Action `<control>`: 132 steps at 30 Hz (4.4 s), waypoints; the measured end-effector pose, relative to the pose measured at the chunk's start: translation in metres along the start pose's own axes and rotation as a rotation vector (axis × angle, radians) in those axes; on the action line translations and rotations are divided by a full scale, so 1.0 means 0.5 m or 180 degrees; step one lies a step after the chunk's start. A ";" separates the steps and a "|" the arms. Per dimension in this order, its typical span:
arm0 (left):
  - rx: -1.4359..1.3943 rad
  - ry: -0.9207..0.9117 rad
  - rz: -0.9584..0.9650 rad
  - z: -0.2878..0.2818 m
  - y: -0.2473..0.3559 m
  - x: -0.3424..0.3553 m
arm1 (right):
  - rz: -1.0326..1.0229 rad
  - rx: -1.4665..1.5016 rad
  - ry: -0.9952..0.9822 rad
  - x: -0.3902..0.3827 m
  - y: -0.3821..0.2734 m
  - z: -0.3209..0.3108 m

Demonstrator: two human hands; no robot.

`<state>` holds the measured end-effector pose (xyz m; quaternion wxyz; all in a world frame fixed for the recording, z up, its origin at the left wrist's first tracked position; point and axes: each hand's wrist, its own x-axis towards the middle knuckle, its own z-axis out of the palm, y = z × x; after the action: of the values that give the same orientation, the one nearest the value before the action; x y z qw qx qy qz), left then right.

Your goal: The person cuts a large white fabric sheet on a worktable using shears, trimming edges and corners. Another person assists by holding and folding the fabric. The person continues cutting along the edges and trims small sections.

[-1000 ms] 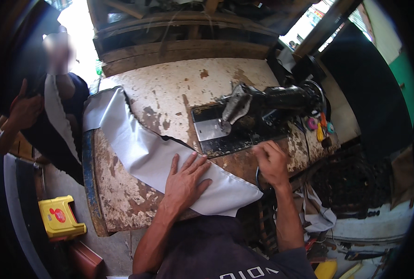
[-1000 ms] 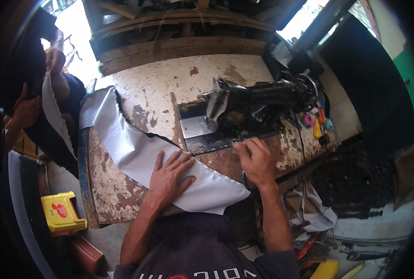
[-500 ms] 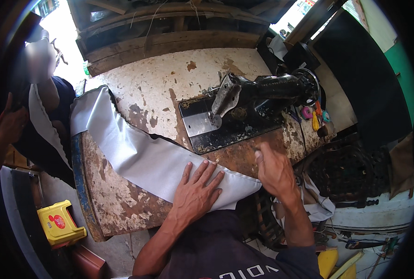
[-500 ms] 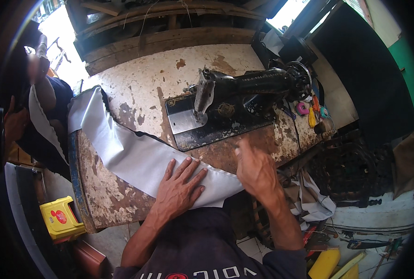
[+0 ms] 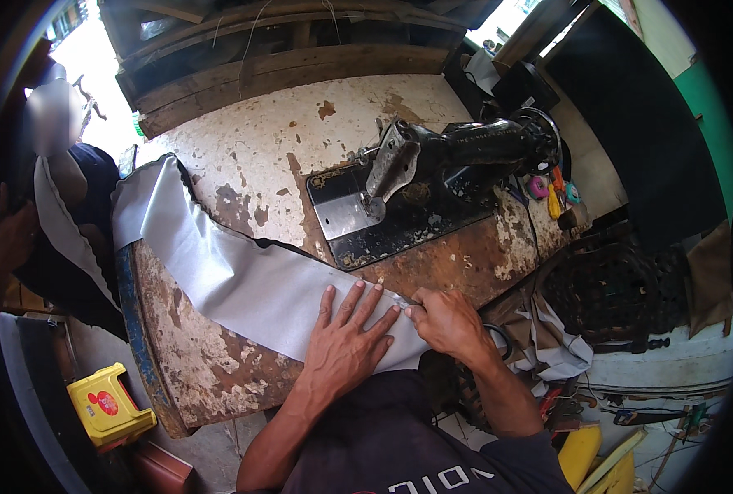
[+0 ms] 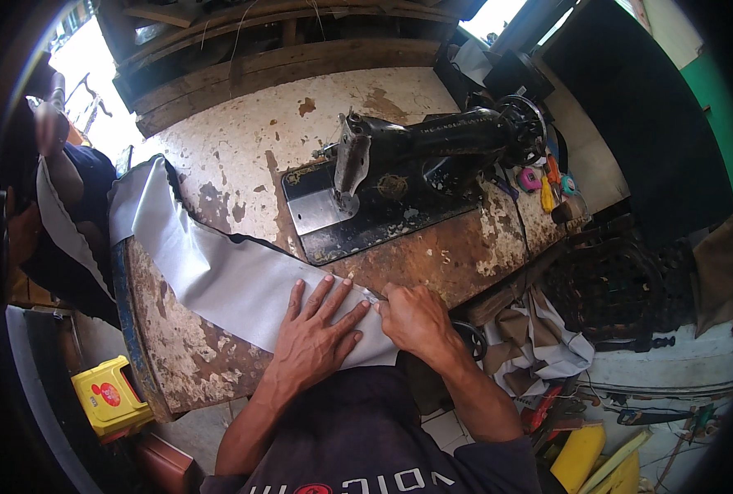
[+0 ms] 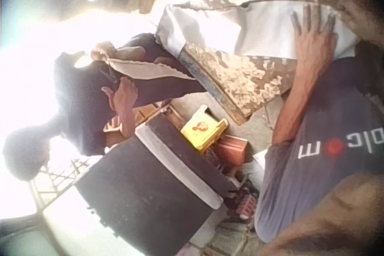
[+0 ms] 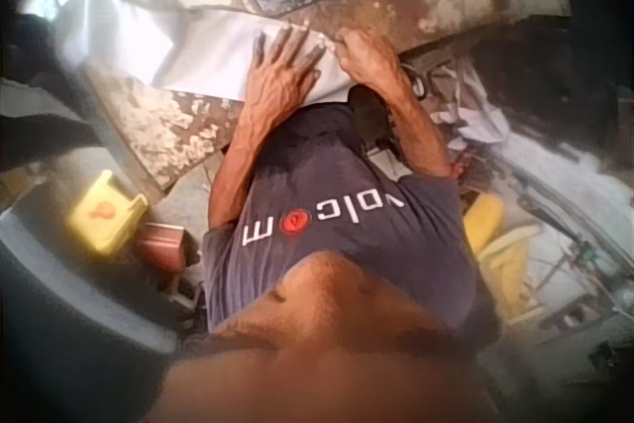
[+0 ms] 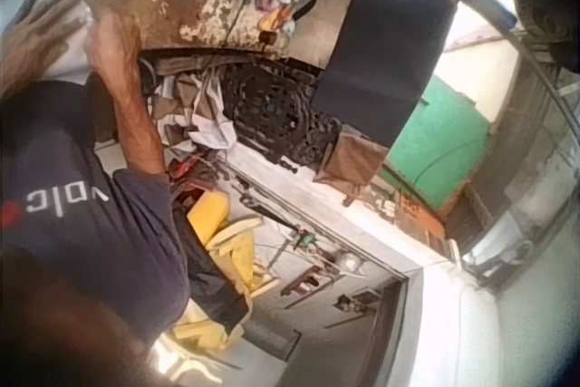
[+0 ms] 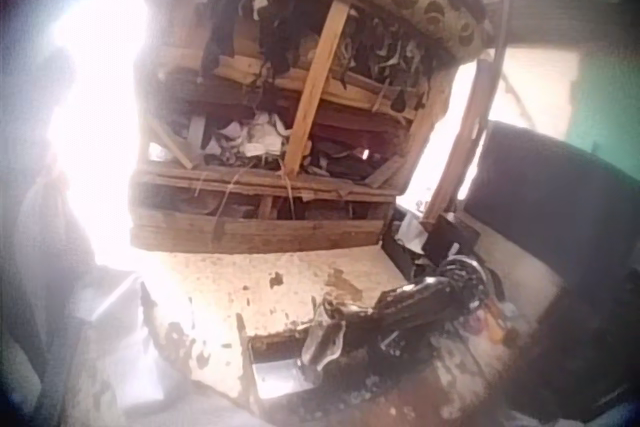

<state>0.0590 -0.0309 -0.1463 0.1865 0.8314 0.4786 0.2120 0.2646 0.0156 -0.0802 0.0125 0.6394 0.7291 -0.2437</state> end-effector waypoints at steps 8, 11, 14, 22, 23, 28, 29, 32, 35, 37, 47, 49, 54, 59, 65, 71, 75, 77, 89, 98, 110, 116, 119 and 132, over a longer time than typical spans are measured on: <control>-0.0038 0.0051 -0.0001 0.001 0.000 0.000 | 0.0045 0.0028 -0.0054 0.006 0.003 0.008; -0.0046 0.0064 -0.0017 0.003 0.000 -0.001 | 0.0067 -0.0118 0.0001 0.006 0.002 0.011; -0.0033 0.0075 -0.0017 0.004 0.000 -0.001 | 0.0325 0.0195 -0.0043 0.007 0.002 0.015; -0.0029 0.0050 -0.0003 0.004 -0.002 -0.002 | 0.0719 0.1005 -0.0317 0.006 0.020 0.025; -0.0026 0.0043 -0.0008 0.004 -0.002 -0.001 | 0.0746 0.1188 -0.0366 0.006 0.023 0.024; -0.0037 0.0030 -0.0020 0.001 0.001 -0.002 | 0.0679 0.1001 -0.0327 0.001 0.027 0.011; -0.0035 0.0019 -0.0019 0.000 0.001 -0.002 | 0.0673 0.0992 -0.0379 0.001 0.026 0.007; -0.0027 0.0011 -0.0025 -0.001 0.000 -0.001 | 0.0439 0.0664 -0.0448 0.001 0.018 -0.001; -0.0027 0.0006 -0.0023 -0.002 0.001 -0.001 | 0.0386 0.0654 -0.0374 0.003 0.009 -0.005; -0.0023 0.0016 -0.0037 -0.003 0.001 -0.001 | 0.0408 0.0565 -0.0362 0.004 0.003 -0.006; -0.0056 0.0045 -0.0053 -0.001 0.002 0.000 | 0.0390 0.0395 -0.0322 0.008 -0.003 -0.005; -0.0062 0.0047 -0.0051 0.000 0.001 -0.001 | 0.0467 0.0403 -0.0335 0.008 -0.007 -0.005; -0.0029 0.0032 -0.0021 0.000 -0.001 -0.001 | 0.0563 0.0492 -0.0353 0.006 -0.011 -0.006; -0.0021 0.0034 -0.0018 0.001 0.000 -0.001 | 0.0524 0.0450 -0.0158 0.003 0.007 0.022; -0.0012 -0.0026 -0.0018 -0.002 0.001 -0.003 | 0.1267 0.1952 0.0308 0.043 0.051 0.033; -0.0007 -0.0090 -0.0033 -0.008 0.001 -0.002 | 0.0154 0.0301 0.0414 0.050 0.040 -0.036; 0.0026 -0.0103 -0.0046 -0.011 0.001 0.001 | -0.0088 0.0080 -0.0076 0.021 0.009 -0.039; -0.0005 -0.0111 -0.0022 -0.013 -0.002 0.000 | -0.0253 0.0178 -0.0034 0.015 0.001 -0.025; -0.0131 -0.0120 -0.0083 -0.009 -0.006 -0.001 | -0.0072 0.0045 -0.0088 0.029 -0.002 0.012; -0.0120 -0.0092 -0.0079 -0.006 -0.008 -0.002 | -0.0134 0.0049 -0.0177 0.031 -0.008 -0.004; -0.0061 -0.0080 -0.0102 0.000 -0.007 -0.004 | 0.0683 0.0630 -0.0132 0.033 -0.004 0.014; -0.0087 -0.0014 -0.0071 -0.001 -0.009 -0.005 | 0.0330 -0.0392 0.0751 0.085 0.027 -0.021; -0.0069 -0.0050 -0.0046 -0.003 -0.008 -0.003 | -0.0531 -0.0709 0.1441 0.094 0.031 -0.038; -0.0074 -0.0036 -0.0071 -0.005 -0.006 -0.003 | -0.2023 0.0340 0.0760 0.091 0.023 0.027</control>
<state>0.0547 -0.0303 -0.1459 0.2013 0.8249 0.4843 0.2107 0.2634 0.0534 -0.1108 -0.1830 0.4040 0.8744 -0.1967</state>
